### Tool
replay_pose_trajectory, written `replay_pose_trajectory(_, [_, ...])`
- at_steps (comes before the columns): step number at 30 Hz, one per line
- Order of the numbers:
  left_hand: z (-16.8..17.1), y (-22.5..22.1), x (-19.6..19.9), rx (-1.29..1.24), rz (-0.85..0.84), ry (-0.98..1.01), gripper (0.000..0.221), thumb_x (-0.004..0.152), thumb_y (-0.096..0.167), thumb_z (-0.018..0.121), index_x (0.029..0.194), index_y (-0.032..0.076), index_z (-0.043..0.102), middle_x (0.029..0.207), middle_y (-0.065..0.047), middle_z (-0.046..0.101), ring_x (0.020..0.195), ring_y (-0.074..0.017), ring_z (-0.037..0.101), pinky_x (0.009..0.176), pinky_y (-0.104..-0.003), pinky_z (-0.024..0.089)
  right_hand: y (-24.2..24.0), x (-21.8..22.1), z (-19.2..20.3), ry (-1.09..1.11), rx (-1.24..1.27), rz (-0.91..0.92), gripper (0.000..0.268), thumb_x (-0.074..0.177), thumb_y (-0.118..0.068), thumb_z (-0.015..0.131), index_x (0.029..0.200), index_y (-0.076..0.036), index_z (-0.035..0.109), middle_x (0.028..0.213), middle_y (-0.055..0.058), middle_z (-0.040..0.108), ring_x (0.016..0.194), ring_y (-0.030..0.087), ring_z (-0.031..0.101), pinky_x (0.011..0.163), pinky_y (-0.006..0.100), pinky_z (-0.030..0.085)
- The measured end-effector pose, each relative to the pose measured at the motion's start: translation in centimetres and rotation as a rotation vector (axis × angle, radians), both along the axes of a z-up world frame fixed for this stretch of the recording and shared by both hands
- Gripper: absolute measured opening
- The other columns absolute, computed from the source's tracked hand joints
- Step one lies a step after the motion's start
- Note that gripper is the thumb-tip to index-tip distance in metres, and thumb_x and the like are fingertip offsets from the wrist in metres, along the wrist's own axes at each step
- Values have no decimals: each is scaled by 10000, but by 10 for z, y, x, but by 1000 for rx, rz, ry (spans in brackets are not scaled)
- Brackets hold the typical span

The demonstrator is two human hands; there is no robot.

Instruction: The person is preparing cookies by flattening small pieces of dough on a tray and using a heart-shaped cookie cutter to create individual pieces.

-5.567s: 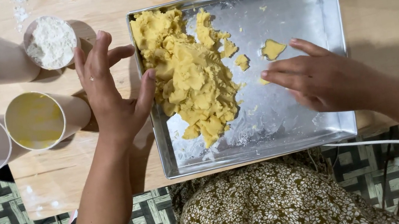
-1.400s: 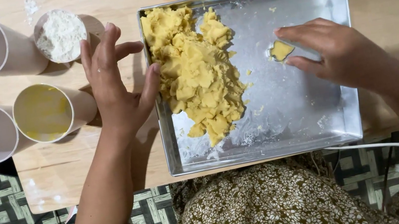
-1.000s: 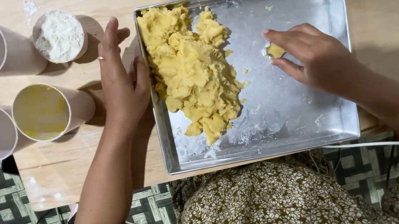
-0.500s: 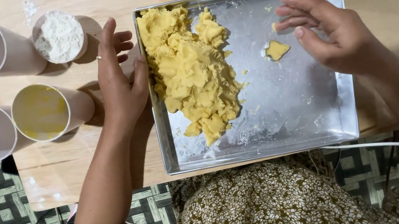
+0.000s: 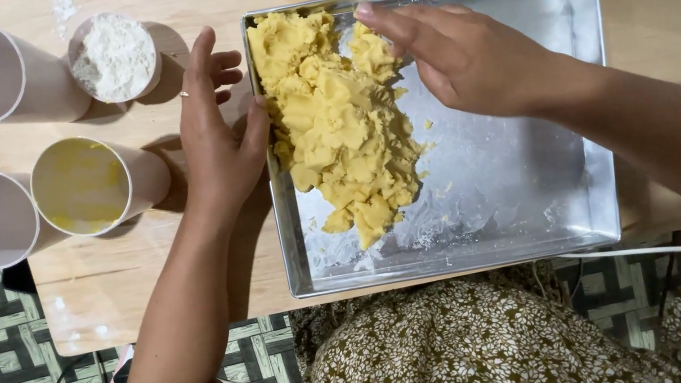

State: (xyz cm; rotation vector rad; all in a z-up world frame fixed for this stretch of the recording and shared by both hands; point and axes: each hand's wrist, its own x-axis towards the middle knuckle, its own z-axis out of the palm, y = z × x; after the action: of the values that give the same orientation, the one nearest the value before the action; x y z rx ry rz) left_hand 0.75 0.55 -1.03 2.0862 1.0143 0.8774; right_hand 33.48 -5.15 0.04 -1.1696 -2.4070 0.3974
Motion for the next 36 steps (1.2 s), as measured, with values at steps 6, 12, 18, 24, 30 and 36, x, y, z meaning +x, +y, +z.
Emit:
replay_pose_trajectory(6, [-2, 2, -1, 32, 5, 8, 681, 1066, 43, 612, 1604, 151, 210, 1389, -161, 559, 1192, -261, 592, 988, -399, 506, 10, -1, 1, -87, 108, 91, 873, 894, 192, 573, 1640, -83, 212, 1396, 330, 607, 1235, 449, 629, 1029, 527, 551])
replay_pose_trajectory(12, [3, 0, -1, -11, -5, 3, 686, 1079, 21, 597, 1612, 177, 194, 1410, -170, 530, 1192, -253, 579, 876, -325, 573, 0, 1, 9, -26, -169, -57, 832, 960, 138, 503, 1656, -182, 179, 1297, 241, 632, 837, 279, 658, 613, 342, 579])
replay_pose_trajectory(18, [3, 1, -1, 8, -1, 4, 672, 1066, 29, 604, 1602, 150, 217, 1403, -167, 547, 1170, -257, 608, 980, -397, 514, -28, 30, 65, 72, -1, -141, 377, 1010, 157, 506, 1358, 159, 652, 1262, 326, 688, 1091, 391, 681, 968, 461, 578])
replay_pose_trajectory(24, [7, -2, 1, -69, -11, -13, 678, 1075, 1, 593, 1600, 165, 198, 1401, -174, 516, 1178, -249, 576, 771, -299, 600, -72, 51, 24, -217, -68, -112, 420, 933, -171, 738, 1295, 35, 689, 1173, 231, 738, 1002, 318, 720, 905, 385, 643])
replay_pose_trajectory(30, [5, 0, 3, -98, 60, 15, 688, 1041, 4, 642, 1574, 168, 239, 1257, -115, 595, 893, -157, 651, 663, -257, 533, -79, 38, 9, -325, 79, -186, 440, 928, -205, 791, 1278, 46, 704, 1095, 185, 742, 942, 254, 696, 839, 287, 645])
replay_pose_trajectory(36, [13, -3, 7, -227, 126, 57, 675, 1038, 29, 601, 1578, 188, 229, 1106, -61, 623, 515, -76, 445, 514, -259, 373, -79, 38, -1, -301, 80, -200, 324, 967, -140, 762, 1235, 39, 731, 1077, 198, 754, 909, 262, 695, 760, 288, 649])
